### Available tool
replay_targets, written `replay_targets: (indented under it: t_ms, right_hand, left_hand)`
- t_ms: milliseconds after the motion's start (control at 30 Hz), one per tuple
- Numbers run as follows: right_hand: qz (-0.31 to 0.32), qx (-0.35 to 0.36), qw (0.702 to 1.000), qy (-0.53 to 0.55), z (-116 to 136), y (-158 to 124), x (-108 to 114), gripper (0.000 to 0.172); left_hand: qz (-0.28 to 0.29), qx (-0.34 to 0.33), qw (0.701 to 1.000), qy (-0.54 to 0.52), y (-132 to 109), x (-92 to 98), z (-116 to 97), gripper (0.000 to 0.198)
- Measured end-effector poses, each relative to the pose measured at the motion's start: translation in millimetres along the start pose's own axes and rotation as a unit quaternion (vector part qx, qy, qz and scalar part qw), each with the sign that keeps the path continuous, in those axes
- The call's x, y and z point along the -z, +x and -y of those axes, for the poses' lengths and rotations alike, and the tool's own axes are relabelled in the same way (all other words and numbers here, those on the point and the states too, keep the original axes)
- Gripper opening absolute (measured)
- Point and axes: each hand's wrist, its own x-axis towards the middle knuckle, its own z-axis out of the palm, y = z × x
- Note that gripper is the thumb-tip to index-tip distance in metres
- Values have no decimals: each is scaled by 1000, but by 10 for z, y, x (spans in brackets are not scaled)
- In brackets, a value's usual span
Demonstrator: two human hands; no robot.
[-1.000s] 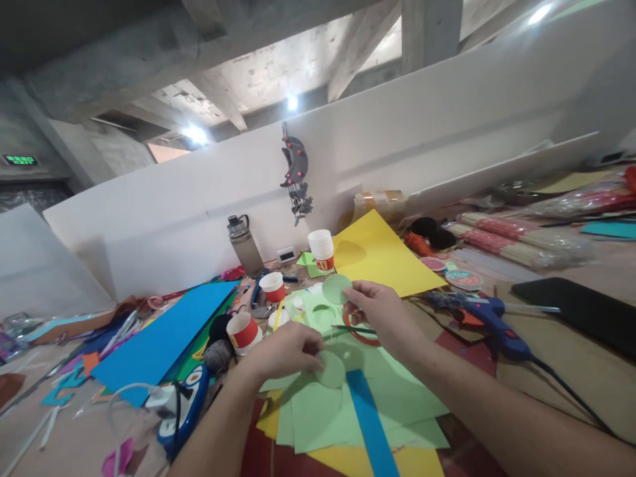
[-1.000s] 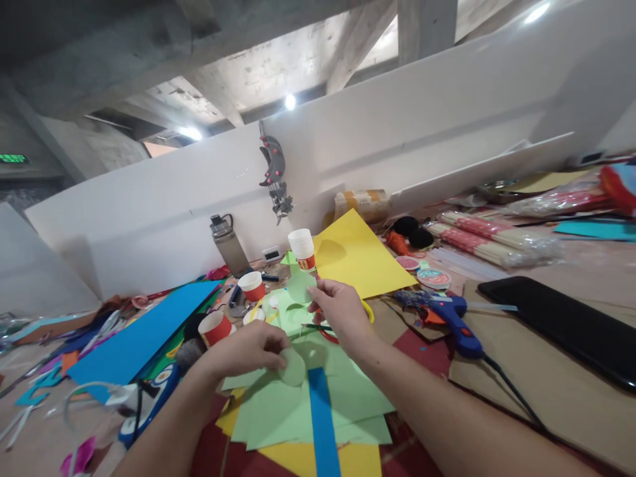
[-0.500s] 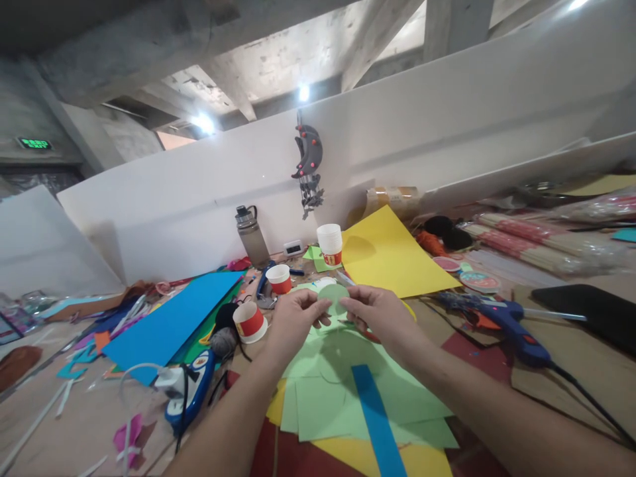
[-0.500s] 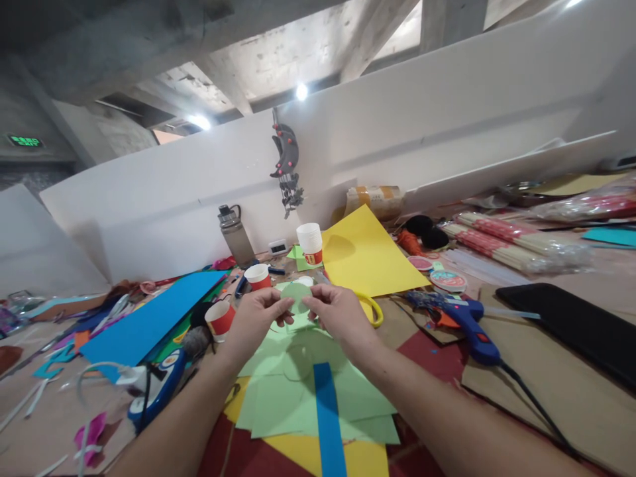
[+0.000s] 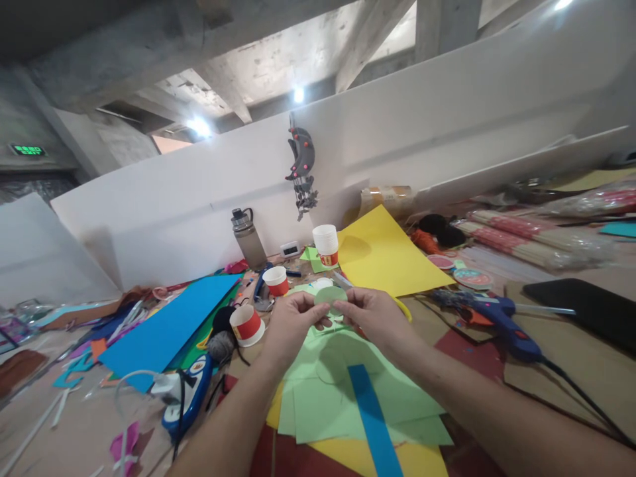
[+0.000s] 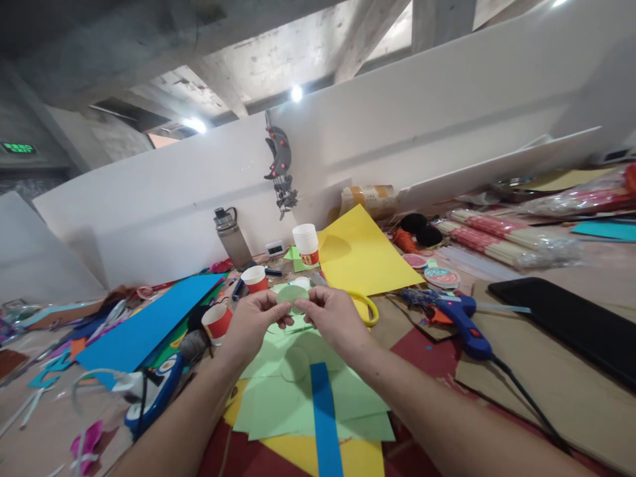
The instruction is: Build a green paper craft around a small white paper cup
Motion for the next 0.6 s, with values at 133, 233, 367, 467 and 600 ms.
replay_targets:
  t_ms: [133, 233, 367, 467, 600]
  right_hand:
    - [1, 8, 1000, 14, -21, 7, -5, 28]
    - [6, 11, 1000, 12, -32, 3, -7, 27]
    - [7, 23, 1000, -20, -38, -3, 6, 26]
    - [0, 51, 996, -76, -38, -1, 17, 27]
    - [19, 78, 993, -86, -22, 6, 17, 24]
  left_hand:
    - [-8, 7, 1000, -12, 0, -4, 15, 26]
    - [-12, 11, 1000, -22, -6, -14, 17, 27]
    - [-6, 6, 1000, -13, -20, -22, -14, 26]
    - [2, -5, 1000, 13, -25, -10, -38, 27]
    - [-26, -11, 999, 19, -14, 10, -22, 28]
